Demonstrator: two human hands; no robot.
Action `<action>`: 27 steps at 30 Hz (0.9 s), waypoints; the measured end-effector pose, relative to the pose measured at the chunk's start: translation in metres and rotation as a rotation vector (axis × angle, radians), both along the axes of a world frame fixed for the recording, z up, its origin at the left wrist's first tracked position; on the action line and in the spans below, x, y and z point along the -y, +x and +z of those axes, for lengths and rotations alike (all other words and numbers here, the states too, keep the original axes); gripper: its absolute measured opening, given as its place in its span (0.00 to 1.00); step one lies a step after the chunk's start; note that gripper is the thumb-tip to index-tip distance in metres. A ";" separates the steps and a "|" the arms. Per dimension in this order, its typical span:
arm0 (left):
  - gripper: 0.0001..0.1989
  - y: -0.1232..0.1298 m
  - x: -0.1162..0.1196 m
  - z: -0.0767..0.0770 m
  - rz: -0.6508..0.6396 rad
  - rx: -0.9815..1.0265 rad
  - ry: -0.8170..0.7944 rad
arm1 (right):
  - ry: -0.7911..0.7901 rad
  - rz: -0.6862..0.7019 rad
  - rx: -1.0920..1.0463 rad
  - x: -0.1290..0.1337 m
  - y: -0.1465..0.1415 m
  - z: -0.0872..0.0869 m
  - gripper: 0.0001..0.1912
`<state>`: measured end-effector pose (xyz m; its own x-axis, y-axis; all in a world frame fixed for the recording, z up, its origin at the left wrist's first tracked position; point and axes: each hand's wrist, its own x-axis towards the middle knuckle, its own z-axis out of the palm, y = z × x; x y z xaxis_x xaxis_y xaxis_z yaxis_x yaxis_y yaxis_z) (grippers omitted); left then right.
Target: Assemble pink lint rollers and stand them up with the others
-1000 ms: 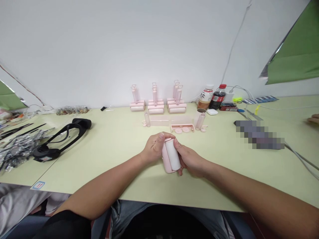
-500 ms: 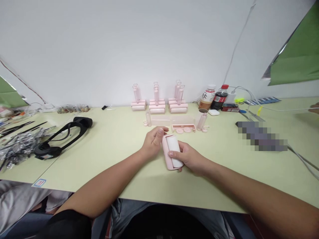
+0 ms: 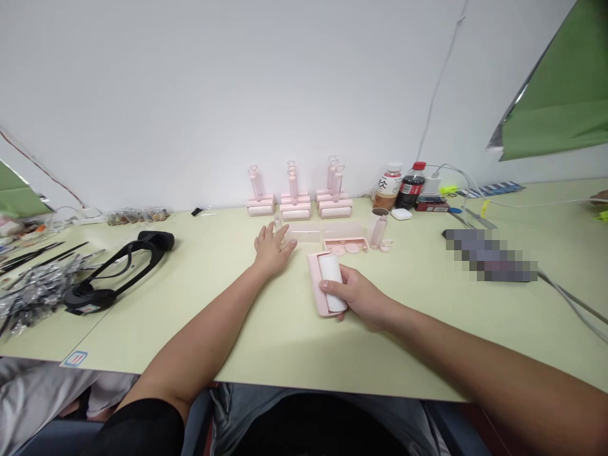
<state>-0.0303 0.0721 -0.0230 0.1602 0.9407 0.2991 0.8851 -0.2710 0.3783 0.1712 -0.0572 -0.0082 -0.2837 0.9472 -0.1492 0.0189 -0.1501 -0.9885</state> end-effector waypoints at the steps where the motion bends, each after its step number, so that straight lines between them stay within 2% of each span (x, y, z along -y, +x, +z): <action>1: 0.29 0.000 -0.001 -0.002 -0.006 -0.009 -0.007 | 0.001 0.001 0.000 0.000 0.000 0.000 0.18; 5: 0.26 -0.001 -0.001 -0.005 -0.030 -0.018 0.036 | 0.000 -0.015 -0.004 -0.001 0.000 -0.001 0.18; 9: 0.19 0.002 0.010 0.003 -0.100 0.043 0.245 | 0.001 -0.088 -0.019 -0.003 0.002 0.002 0.18; 12: 0.11 0.006 0.026 0.011 -0.283 0.160 0.345 | 0.006 -0.161 -0.073 -0.005 0.006 0.008 0.18; 15: 0.07 0.008 0.046 0.014 -0.533 0.280 0.290 | 0.017 -0.245 -0.174 -0.009 0.012 0.015 0.17; 17: 0.10 0.009 0.057 0.014 -0.623 0.338 0.240 | 0.029 -0.292 -0.255 -0.011 0.016 0.018 0.16; 20: 0.15 0.012 0.069 0.014 -0.665 0.369 0.225 | 0.039 -0.310 -0.335 -0.014 0.021 0.021 0.16; 27: 0.17 0.013 0.073 0.021 -0.686 0.309 0.299 | 0.028 -0.283 -0.338 -0.014 0.023 0.019 0.15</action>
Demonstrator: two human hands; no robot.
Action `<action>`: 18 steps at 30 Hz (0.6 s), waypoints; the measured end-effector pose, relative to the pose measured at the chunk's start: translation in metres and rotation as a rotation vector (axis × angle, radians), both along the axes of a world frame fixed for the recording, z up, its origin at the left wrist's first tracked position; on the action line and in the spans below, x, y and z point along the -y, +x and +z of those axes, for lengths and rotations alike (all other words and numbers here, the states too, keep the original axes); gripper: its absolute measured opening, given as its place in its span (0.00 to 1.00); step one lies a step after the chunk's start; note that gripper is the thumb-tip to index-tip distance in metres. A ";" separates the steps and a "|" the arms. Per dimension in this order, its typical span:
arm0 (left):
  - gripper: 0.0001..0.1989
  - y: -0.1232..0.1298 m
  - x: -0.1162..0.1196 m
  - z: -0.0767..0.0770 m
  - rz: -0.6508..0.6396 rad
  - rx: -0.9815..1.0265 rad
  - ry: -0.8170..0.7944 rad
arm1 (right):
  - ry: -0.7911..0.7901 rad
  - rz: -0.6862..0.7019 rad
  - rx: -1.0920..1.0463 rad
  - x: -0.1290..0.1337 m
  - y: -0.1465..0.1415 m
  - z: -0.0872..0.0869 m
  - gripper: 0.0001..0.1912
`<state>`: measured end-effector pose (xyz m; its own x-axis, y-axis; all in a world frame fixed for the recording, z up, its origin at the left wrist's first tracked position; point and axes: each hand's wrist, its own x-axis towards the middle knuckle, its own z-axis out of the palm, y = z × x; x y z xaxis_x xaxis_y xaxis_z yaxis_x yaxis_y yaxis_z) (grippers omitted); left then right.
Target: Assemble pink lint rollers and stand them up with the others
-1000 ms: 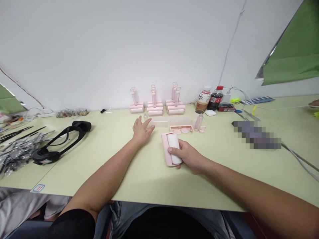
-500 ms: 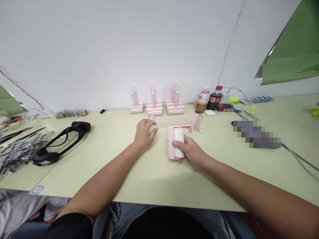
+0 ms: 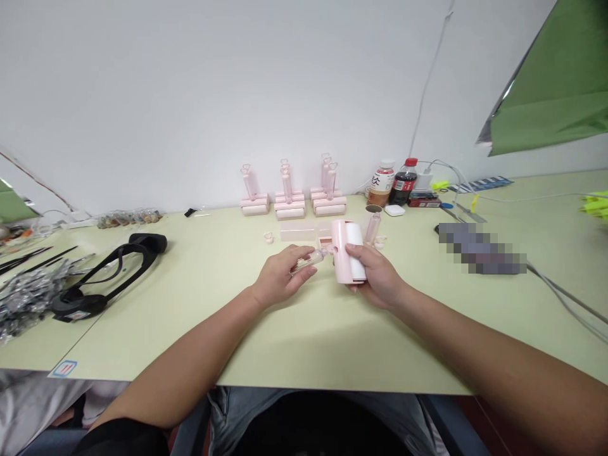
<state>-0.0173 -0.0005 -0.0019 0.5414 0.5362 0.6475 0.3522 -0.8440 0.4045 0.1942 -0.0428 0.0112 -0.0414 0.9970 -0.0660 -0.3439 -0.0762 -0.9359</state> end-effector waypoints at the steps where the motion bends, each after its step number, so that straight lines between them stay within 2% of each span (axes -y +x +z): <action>1: 0.16 0.000 0.000 0.000 0.001 -0.002 0.009 | -0.002 0.006 0.006 0.000 0.000 0.000 0.15; 6: 0.15 0.000 0.000 0.003 -0.020 0.011 0.076 | -0.011 0.021 0.042 0.002 -0.001 0.001 0.16; 13: 0.14 0.002 -0.003 0.002 -0.074 0.062 0.255 | -0.023 0.038 0.076 0.002 -0.003 -0.002 0.17; 18: 0.13 0.002 -0.005 0.002 -0.075 0.051 0.285 | -0.033 0.049 0.093 0.002 -0.004 -0.004 0.17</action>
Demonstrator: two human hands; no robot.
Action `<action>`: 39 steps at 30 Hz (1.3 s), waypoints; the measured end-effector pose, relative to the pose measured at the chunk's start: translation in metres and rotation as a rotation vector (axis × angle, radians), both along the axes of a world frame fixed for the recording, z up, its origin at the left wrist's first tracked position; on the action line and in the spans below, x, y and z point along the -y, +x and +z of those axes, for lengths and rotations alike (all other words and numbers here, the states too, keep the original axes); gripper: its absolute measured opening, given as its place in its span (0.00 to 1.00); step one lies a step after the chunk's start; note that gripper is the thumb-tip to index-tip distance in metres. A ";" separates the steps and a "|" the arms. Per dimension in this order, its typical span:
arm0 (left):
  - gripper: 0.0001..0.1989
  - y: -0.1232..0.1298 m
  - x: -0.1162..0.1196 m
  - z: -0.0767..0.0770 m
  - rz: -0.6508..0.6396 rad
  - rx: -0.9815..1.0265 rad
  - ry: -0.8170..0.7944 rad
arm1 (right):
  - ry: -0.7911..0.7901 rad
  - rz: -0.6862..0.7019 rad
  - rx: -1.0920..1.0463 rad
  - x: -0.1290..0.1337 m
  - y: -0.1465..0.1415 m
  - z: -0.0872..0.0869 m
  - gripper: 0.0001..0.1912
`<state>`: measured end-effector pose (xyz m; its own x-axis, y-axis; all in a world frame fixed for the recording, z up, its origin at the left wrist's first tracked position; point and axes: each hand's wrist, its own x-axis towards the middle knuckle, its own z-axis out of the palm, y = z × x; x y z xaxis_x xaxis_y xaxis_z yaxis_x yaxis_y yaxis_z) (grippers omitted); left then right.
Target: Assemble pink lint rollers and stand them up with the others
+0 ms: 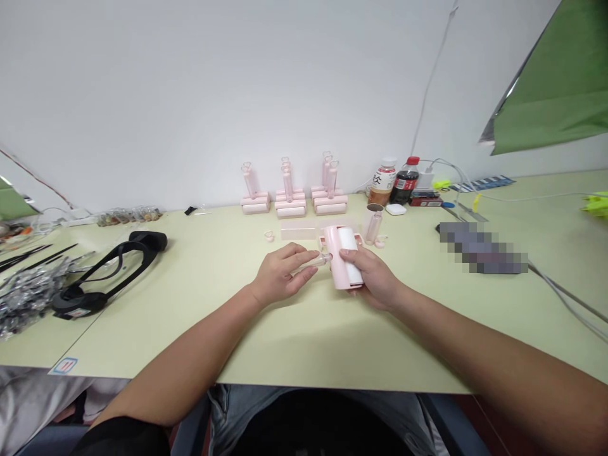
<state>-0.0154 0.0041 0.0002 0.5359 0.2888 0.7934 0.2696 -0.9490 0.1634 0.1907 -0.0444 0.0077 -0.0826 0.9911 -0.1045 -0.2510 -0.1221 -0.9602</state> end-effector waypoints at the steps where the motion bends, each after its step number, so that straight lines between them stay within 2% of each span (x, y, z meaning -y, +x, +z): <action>1: 0.12 0.000 0.000 0.001 0.009 -0.006 0.000 | -0.005 -0.002 0.003 0.000 0.000 0.000 0.16; 10: 0.12 -0.006 -0.001 0.002 0.077 -0.163 -0.092 | -0.079 -0.005 0.135 -0.005 0.001 -0.011 0.14; 17: 0.13 -0.007 0.000 0.001 0.088 -0.222 -0.151 | -0.115 0.023 0.132 -0.005 -0.002 -0.016 0.12; 26: 0.12 -0.004 0.002 -0.002 0.109 -0.225 -0.123 | -0.143 0.029 0.200 -0.003 -0.004 -0.016 0.11; 39: 0.11 -0.001 0.004 -0.003 0.119 -0.201 -0.127 | -0.104 0.016 0.238 -0.001 -0.004 -0.018 0.11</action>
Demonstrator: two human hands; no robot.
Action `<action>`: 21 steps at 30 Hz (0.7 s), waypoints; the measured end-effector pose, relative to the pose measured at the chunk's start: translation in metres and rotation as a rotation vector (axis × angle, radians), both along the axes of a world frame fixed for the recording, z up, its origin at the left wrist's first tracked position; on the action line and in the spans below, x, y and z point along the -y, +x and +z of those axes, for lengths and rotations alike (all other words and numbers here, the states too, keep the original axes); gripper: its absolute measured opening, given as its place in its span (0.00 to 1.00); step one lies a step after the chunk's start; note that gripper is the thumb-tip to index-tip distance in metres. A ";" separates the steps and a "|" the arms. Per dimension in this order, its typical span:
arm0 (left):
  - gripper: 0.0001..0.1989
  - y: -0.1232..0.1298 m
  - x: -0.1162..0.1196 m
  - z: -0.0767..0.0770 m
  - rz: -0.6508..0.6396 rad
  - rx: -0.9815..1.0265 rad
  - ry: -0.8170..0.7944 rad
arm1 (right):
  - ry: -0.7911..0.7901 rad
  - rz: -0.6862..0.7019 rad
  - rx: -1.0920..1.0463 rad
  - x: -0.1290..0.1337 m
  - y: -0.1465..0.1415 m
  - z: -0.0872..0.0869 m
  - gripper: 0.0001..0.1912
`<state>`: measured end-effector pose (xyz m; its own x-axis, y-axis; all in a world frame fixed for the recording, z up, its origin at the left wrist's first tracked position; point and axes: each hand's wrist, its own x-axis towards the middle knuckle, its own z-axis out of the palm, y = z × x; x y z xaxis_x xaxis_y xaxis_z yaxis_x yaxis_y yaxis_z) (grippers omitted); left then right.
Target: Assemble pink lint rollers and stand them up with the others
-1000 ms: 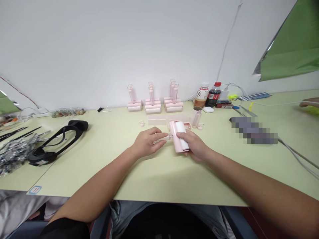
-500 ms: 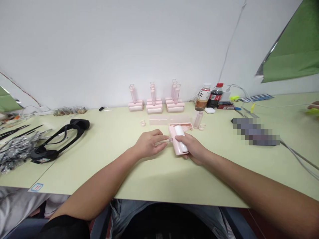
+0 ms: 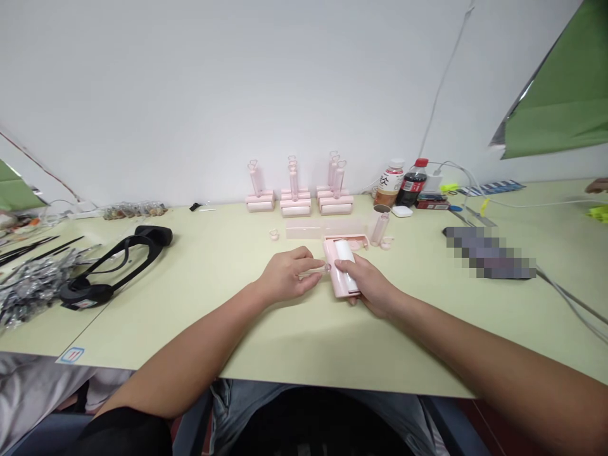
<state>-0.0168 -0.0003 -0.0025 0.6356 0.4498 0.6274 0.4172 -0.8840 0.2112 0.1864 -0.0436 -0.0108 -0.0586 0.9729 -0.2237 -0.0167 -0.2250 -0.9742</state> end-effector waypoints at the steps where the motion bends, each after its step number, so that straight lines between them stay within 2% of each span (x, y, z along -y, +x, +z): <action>1: 0.11 0.000 0.000 0.000 0.001 -0.001 0.000 | 0.002 0.001 -0.002 0.000 0.000 0.000 0.11; 9: 0.11 0.004 0.007 0.003 0.029 -0.066 0.067 | 0.019 0.021 0.001 0.005 -0.002 0.003 0.15; 12: 0.11 0.005 0.008 0.002 0.020 -0.032 0.025 | 0.010 0.014 -0.003 0.005 -0.003 0.004 0.16; 17: 0.13 0.005 0.005 -0.006 0.018 0.093 -0.224 | 0.018 0.035 -0.122 0.009 -0.001 0.009 0.16; 19: 0.17 0.007 0.005 -0.011 0.007 0.135 -0.393 | 0.019 0.127 -0.238 0.014 -0.001 0.012 0.19; 21: 0.21 0.010 0.006 -0.016 -0.093 0.174 -0.580 | 0.027 0.263 -0.348 0.019 -0.002 0.016 0.27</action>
<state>-0.0072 -0.0063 -0.0186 0.5988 0.6967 0.3951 0.2593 -0.6354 0.7273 0.1842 -0.0627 0.0050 -0.3724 0.9201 -0.1211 -0.2911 -0.2397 -0.9262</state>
